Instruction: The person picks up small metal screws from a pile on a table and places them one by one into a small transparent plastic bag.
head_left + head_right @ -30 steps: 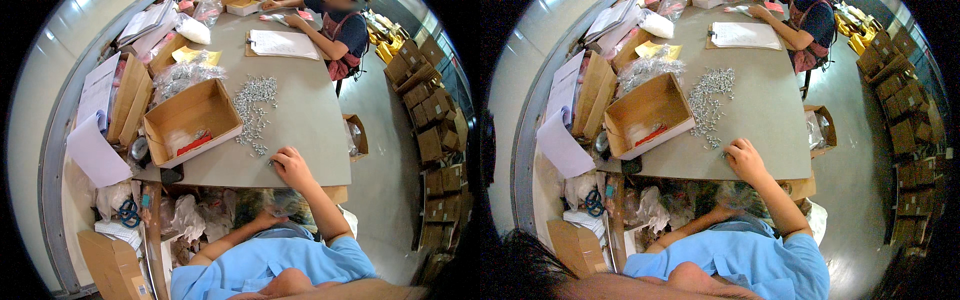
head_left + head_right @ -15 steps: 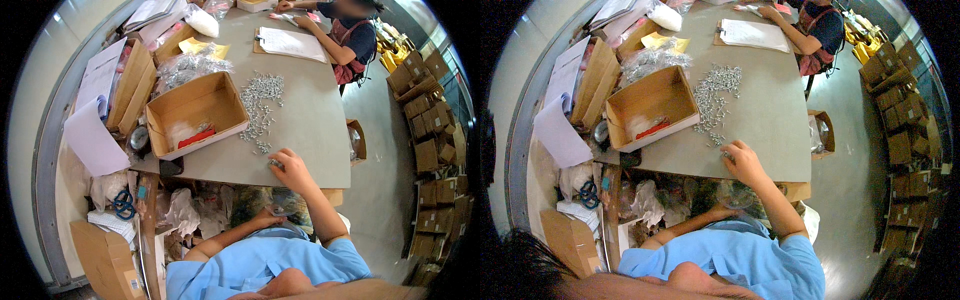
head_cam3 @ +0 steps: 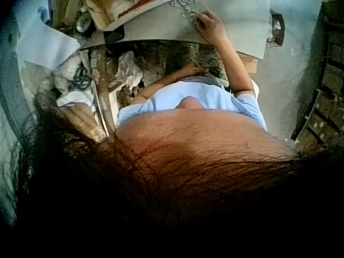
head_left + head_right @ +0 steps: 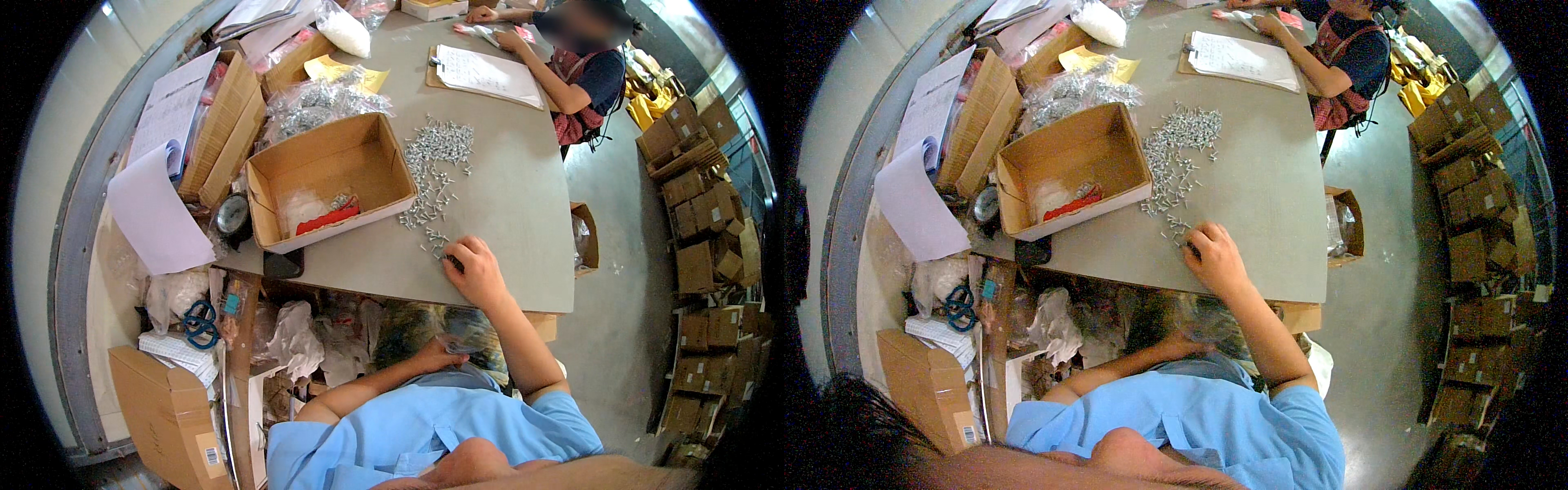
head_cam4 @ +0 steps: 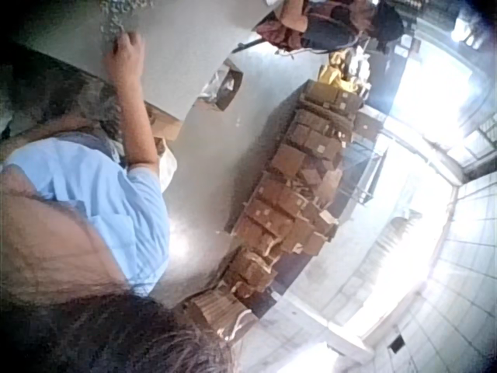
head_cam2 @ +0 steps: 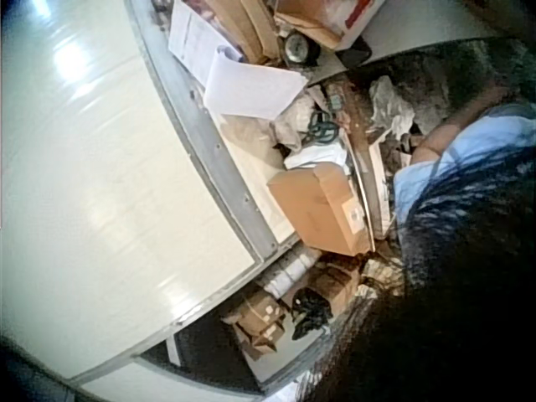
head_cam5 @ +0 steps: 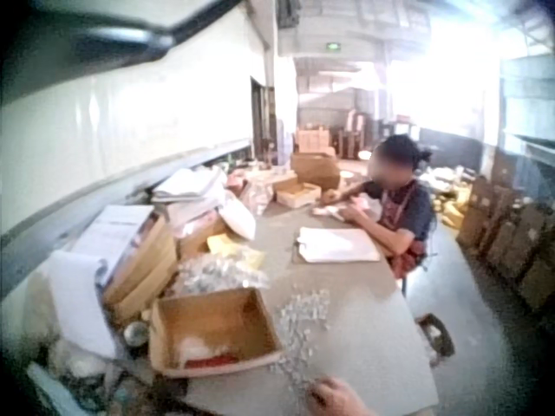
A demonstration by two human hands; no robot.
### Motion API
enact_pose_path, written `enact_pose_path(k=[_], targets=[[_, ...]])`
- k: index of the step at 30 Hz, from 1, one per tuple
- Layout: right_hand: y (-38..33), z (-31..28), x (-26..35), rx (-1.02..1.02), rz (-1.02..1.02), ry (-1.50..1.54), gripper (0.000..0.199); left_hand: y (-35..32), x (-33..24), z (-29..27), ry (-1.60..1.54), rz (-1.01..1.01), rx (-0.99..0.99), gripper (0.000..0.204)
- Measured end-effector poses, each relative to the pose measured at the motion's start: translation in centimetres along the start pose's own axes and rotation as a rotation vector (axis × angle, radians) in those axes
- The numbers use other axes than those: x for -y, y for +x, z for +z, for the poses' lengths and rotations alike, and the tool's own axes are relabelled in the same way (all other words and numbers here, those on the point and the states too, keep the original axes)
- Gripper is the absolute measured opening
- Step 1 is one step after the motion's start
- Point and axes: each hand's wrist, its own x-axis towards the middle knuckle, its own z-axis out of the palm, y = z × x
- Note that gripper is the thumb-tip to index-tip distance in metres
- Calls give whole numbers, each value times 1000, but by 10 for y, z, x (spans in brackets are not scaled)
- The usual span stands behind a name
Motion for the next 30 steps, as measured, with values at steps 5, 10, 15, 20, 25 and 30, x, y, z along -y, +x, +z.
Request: enact_pose_path(k=[5,10,15,20,25,30], targets=[[-11,-4,1,64,11,-48,12,10,26,-1,-4,35,-4,42],[-12,-33,7,563,85,165,19,13,34,-4,72,34,0,46],[11,-26,10,170,248,161,31,-8,-40,-2,172,-168,13,44],[17,8,7,90,108,28,35,4,10,-3,44,-26,-35,47],[18,11,6,76,62,-7,26,-1,-11,-1,-17,-40,15,52],[6,5,9,206,25,-8,18,7,12,-3,28,-70,-31,54]])
